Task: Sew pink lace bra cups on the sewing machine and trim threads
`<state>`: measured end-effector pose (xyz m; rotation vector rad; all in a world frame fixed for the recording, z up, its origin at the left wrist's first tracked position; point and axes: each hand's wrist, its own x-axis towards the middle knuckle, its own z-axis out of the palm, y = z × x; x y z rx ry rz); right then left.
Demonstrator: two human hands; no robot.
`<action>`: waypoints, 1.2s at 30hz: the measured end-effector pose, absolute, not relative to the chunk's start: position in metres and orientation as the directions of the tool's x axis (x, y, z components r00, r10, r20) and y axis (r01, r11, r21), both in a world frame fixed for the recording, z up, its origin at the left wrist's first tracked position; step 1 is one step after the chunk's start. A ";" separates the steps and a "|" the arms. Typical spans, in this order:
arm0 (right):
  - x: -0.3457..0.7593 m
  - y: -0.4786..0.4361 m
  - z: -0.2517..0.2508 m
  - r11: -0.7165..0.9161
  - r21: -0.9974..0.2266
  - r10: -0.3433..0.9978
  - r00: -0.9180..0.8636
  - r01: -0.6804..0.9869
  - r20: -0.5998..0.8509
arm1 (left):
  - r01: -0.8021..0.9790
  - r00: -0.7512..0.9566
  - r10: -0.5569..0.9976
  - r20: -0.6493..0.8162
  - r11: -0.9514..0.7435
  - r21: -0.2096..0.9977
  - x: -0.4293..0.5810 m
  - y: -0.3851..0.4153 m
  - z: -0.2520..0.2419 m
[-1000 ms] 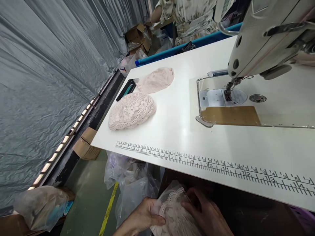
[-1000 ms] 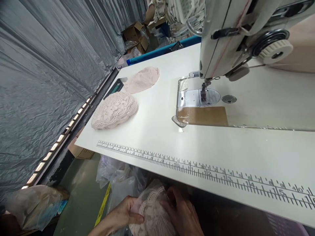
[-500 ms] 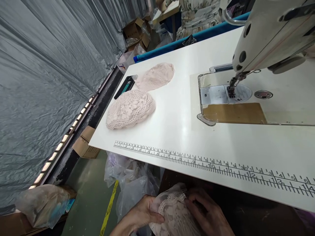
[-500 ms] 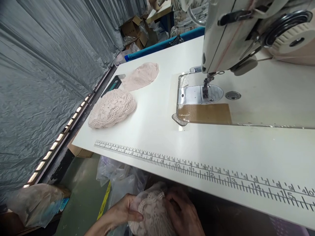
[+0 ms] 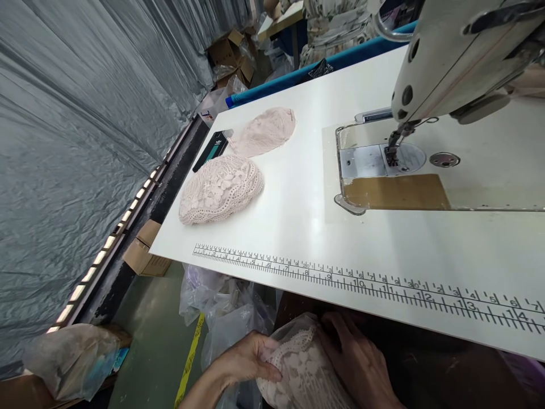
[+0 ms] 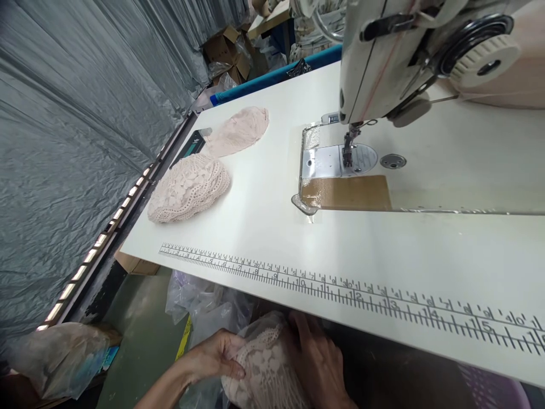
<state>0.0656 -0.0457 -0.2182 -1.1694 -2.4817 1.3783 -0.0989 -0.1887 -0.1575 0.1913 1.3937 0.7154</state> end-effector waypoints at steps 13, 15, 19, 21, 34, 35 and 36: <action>0.064 -0.019 -0.190 0.010 -0.921 0.407 -0.843 0.388 -0.351 | -0.342 0.001 0.585 -0.811 0.762 0.550 -0.095 -0.196 -0.148; 0.070 -0.008 -0.176 -0.093 -0.939 0.332 -0.878 0.332 -0.344 | -0.325 0.027 0.602 -0.798 0.760 0.563 -0.096 -0.195 -0.138; 0.082 0.005 -0.147 -0.268 -0.921 0.192 -0.921 0.282 -0.338 | -0.199 0.076 0.667 -0.741 0.738 0.644 -0.096 -0.188 -0.118; 0.086 0.006 -0.137 -0.364 -0.891 0.130 -0.932 0.273 -0.339 | -0.092 0.089 0.704 -0.705 0.710 0.698 -0.095 -0.185 -0.111; 0.098 0.011 -0.121 -0.188 -0.950 0.238 -0.926 0.250 -0.291 | 0.104 0.021 0.747 -0.665 0.660 0.744 -0.088 -0.179 -0.086; 0.097 0.014 -0.123 -0.149 -0.958 0.277 -0.920 0.245 -0.278 | 0.029 -0.001 0.736 -0.677 0.676 0.736 -0.086 -0.177 -0.084; 0.095 0.015 -0.125 -0.085 -0.967 0.334 -0.908 0.239 -0.253 | -0.064 -0.025 0.723 -0.690 0.688 0.723 -0.085 -0.175 -0.082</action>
